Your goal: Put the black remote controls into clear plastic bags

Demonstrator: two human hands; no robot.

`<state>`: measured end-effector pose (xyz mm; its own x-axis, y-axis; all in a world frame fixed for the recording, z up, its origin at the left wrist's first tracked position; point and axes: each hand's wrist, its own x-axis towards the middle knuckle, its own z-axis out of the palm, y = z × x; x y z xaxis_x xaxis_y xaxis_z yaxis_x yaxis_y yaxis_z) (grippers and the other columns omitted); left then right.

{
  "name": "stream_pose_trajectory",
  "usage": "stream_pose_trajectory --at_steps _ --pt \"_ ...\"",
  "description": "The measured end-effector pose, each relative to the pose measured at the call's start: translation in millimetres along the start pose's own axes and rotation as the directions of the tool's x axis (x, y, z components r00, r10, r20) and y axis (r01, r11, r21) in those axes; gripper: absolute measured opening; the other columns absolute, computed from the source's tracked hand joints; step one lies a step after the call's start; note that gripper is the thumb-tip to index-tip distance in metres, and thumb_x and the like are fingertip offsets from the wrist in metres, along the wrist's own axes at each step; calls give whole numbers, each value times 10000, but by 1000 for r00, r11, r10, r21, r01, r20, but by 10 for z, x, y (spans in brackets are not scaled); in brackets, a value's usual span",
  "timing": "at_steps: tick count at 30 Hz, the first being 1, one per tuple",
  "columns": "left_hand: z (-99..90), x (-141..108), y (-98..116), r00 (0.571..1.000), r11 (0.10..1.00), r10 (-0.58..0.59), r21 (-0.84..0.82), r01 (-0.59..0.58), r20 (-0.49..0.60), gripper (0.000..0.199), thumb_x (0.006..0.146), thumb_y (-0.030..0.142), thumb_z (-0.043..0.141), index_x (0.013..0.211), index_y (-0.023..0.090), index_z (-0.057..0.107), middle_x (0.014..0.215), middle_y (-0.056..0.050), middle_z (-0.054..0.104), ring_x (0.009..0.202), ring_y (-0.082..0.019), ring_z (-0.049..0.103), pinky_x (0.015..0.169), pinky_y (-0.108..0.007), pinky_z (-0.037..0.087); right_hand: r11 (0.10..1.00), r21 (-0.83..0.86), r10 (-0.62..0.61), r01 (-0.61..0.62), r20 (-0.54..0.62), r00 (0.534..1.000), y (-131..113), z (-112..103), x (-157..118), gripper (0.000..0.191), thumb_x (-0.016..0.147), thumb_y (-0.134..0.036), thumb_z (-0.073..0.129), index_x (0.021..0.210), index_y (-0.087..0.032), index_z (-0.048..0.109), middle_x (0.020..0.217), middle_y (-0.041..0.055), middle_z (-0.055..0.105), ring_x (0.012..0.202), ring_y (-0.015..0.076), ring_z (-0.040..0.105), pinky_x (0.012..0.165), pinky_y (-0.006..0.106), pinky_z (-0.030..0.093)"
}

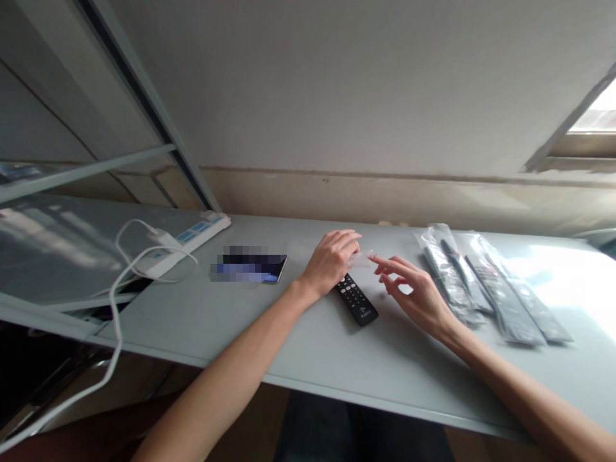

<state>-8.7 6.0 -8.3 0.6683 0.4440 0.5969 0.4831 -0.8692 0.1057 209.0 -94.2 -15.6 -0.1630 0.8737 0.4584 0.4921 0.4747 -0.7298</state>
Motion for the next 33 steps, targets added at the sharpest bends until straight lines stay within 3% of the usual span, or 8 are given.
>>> stream_pose_trajectory --at_steps 5,8,15,22,26,29,33 --pt "14 -7 38 997 999 45 -26 -44 60 475 963 -68 489 1371 147 602 1364 -90 710 1353 -234 604 1177 -421 477 996 -88 -28 32 49 998 63 24 -19 428 1029 -200 534 1401 -272 733 1086 83 717 855 181 704 714 338 628" --pt "6 -5 63 992 999 34 15 -36 126 575 954 -96 432 1452 159 560 1310 -79 721 1284 -223 618 1125 -386 490 988 -129 -76 80 39 996 105 25 -29 434 1023 -155 524 1375 -282 744 1091 82 717 864 185 707 707 333 604" --pt "-33 15 131 967 983 26 168 -70 253 474 1074 80 473 1540 160 497 1249 -93 714 1150 -241 634 1014 -371 496 916 -303 -256 263 61 965 73 41 -41 473 994 -66 543 1347 -305 747 1169 101 666 989 222 692 858 411 610" --pt "-41 30 178 965 977 53 185 -103 257 409 1108 191 532 1514 149 534 1228 -97 712 1132 -243 638 986 -374 481 822 -374 -426 430 97 899 -80 24 -29 569 954 12 556 1404 -306 698 1240 124 663 1106 275 643 904 473 598" --pt "-62 34 199 970 980 65 169 -106 234 346 1105 214 560 1443 144 597 1191 -89 728 1111 -247 632 949 -370 471 752 -484 -461 447 99 882 -78 18 -16 370 997 -88 636 1310 -259 735 1212 140 690 1037 288 650 864 480 591" --pt "-81 32 201 969 978 94 159 -132 230 353 1091 200 589 1441 157 602 1194 -84 720 1107 -242 623 936 -358 461 763 -482 -441 431 100 892 -35 3 -3 236 1016 -151 663 1210 -240 762 1141 126 718 981 270 667 831 447 596" --pt "-87 22 176 968 975 96 172 -137 232 346 1041 113 625 1379 182 639 1168 -72 701 1095 -238 612 922 -350 448 805 -410 -444 428 61 894 -35 -21 7 173 1000 -101 660 1045 -233 762 1078 98 751 933 242 677 803 410 597"
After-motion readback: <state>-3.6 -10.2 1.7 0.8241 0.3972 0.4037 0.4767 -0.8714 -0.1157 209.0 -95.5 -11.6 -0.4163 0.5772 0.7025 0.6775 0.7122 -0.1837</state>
